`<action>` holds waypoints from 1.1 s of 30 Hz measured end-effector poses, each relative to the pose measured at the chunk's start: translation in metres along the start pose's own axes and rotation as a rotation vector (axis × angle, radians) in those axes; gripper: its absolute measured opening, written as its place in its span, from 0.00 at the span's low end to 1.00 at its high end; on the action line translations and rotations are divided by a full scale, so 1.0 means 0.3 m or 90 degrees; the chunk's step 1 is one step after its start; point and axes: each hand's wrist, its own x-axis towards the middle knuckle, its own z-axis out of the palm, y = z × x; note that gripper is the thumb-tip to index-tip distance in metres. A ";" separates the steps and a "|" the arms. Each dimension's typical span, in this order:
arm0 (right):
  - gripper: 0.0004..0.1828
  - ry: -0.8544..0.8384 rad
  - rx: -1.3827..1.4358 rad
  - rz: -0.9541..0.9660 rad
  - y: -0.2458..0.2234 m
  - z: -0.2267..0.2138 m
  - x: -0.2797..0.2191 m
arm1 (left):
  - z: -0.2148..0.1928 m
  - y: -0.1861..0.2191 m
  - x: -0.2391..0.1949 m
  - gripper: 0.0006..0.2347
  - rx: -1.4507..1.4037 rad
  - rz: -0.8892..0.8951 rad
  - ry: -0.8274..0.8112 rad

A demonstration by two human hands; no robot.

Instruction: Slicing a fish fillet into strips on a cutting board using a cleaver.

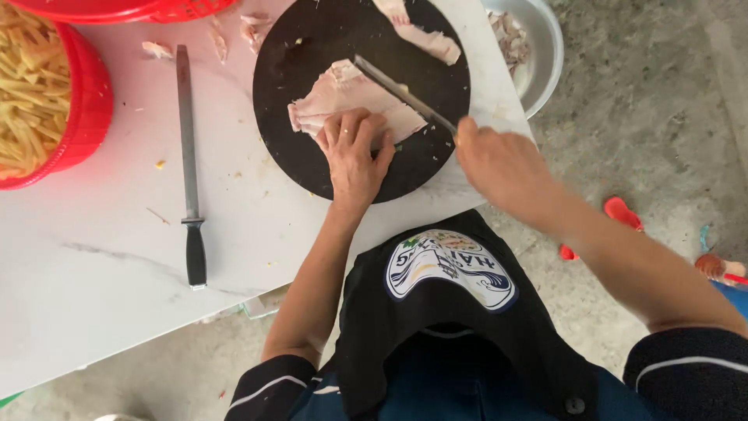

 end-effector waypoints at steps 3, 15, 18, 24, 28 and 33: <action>0.11 -0.021 -0.055 0.028 -0.024 0.029 -0.056 | -0.009 0.015 0.003 0.12 -0.005 -0.025 -0.017; 0.09 -0.075 -0.043 0.019 -0.028 0.077 -0.017 | -0.032 0.011 0.007 0.14 -0.028 -0.035 -0.051; 0.09 -0.048 -0.026 0.000 -0.053 0.089 0.017 | -0.025 0.006 -0.006 0.16 -0.027 -0.046 -0.060; 0.04 0.006 0.007 -0.031 -0.121 0.139 0.231 | -0.030 0.001 -0.012 0.17 -0.046 -0.052 -0.088; 0.06 -0.015 0.012 -0.026 -0.116 0.088 0.246 | -0.005 0.001 -0.003 0.17 -0.019 -0.068 -0.055; 0.24 -0.066 0.012 -0.112 -0.058 0.093 0.126 | -0.010 -0.012 -0.007 0.16 -0.041 -0.105 -0.025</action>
